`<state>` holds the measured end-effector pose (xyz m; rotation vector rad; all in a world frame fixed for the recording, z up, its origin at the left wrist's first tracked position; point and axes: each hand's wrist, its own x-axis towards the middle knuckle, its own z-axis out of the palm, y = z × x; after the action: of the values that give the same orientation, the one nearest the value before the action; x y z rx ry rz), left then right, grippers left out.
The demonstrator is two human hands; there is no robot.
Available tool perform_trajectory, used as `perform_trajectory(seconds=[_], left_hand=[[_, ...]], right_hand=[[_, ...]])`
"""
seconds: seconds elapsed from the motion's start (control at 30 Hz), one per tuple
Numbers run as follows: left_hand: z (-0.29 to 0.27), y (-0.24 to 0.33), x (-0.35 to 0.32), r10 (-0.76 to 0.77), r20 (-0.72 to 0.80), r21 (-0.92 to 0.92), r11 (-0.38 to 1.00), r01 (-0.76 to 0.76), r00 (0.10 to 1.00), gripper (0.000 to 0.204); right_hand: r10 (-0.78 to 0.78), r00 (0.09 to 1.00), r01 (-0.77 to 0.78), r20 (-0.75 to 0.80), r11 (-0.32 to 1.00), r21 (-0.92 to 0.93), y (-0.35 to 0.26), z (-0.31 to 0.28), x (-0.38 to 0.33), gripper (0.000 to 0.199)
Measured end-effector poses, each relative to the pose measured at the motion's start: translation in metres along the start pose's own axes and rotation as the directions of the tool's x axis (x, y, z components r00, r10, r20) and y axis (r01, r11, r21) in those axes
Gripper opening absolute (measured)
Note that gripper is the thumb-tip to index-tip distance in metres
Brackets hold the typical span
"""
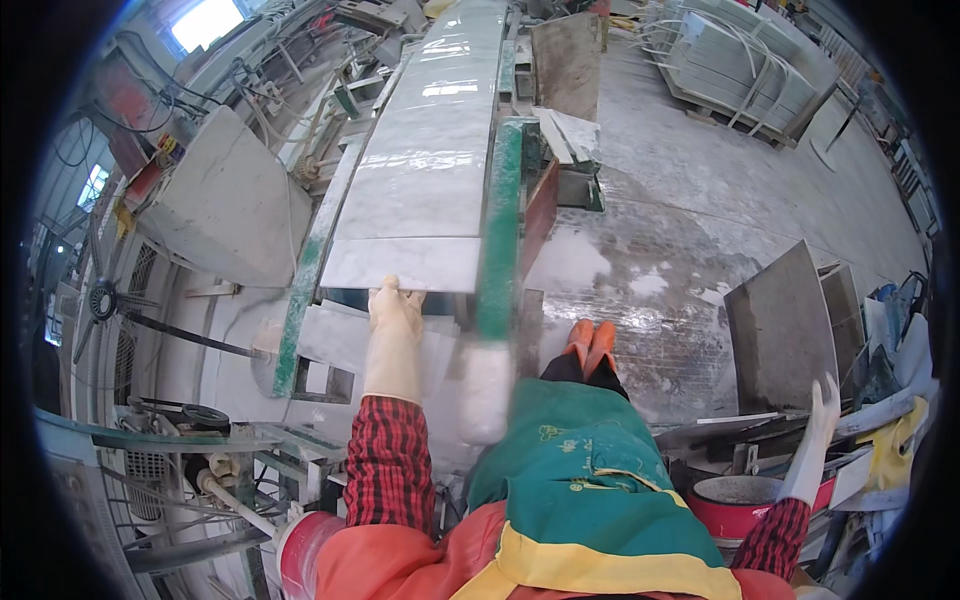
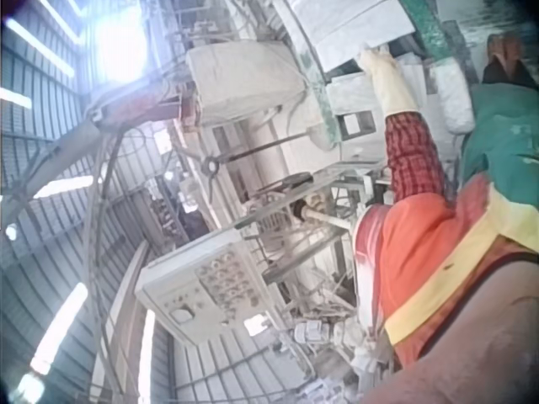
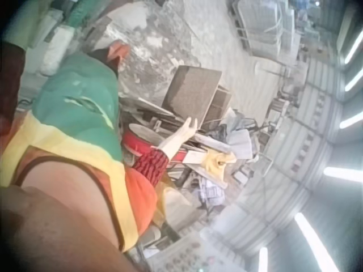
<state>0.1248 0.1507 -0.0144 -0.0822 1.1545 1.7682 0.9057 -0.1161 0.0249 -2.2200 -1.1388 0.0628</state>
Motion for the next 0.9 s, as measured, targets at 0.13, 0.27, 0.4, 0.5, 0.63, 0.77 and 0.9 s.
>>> perform_trajectory(seconds=[0.13, 0.27, 0.4, 0.5, 0.63, 0.77, 0.9], left_hand=[[0.003, -0.004, 0.004, 0.053, -0.006, 0.045, 0.998, -0.052, 0.999, 0.02], [-0.019, 0.003, 0.029, 0.072, 0.078, 0.041, 0.996, -0.076, 0.994, 0.041], [-0.014, -0.006, 0.031, 0.059, 0.092, 0.036, 0.997, -0.063, 0.994, 0.041], [-0.016, -0.003, 0.029, 0.056, 0.11, 0.023, 0.998, -0.058, 0.992, 0.041], [-0.008, -0.004, 0.027, 0.04, 0.101, 0.022, 0.999, -0.042, 0.994, 0.039], [-0.017, -0.004, 0.04, 0.06, 0.118, 0.051, 0.997, -0.066, 0.991, 0.036], [-0.012, -0.005, 0.038, 0.06, 0.109, 0.04, 0.997, -0.065, 0.992, 0.032]], right_hand=[[0.259, 0.961, -0.261, -0.096, 0.965, -0.006, 0.086, -0.051, -0.057, 0.051], [0.279, 0.948, -0.314, -0.151, 0.889, -0.333, 0.08, -0.07, -0.091, 0.05], [0.279, 0.928, -0.371, -0.247, 0.748, -0.551, 0.103, -0.093, -0.123, 0.051], [0.383, 0.865, -0.502, -0.325, 0.672, -0.545, 0.107, -0.092, -0.138, 0.054], [0.407, 0.839, -0.544, -0.362, 0.653, -0.527, 0.126, -0.096, -0.154, 0.055], [0.424, 0.826, -0.563, -0.371, 0.648, -0.513, 0.139, -0.091, -0.157, 0.056], [0.426, 0.827, -0.561, -0.366, 0.643, -0.52, 0.14, -0.087, -0.163, 0.057]])
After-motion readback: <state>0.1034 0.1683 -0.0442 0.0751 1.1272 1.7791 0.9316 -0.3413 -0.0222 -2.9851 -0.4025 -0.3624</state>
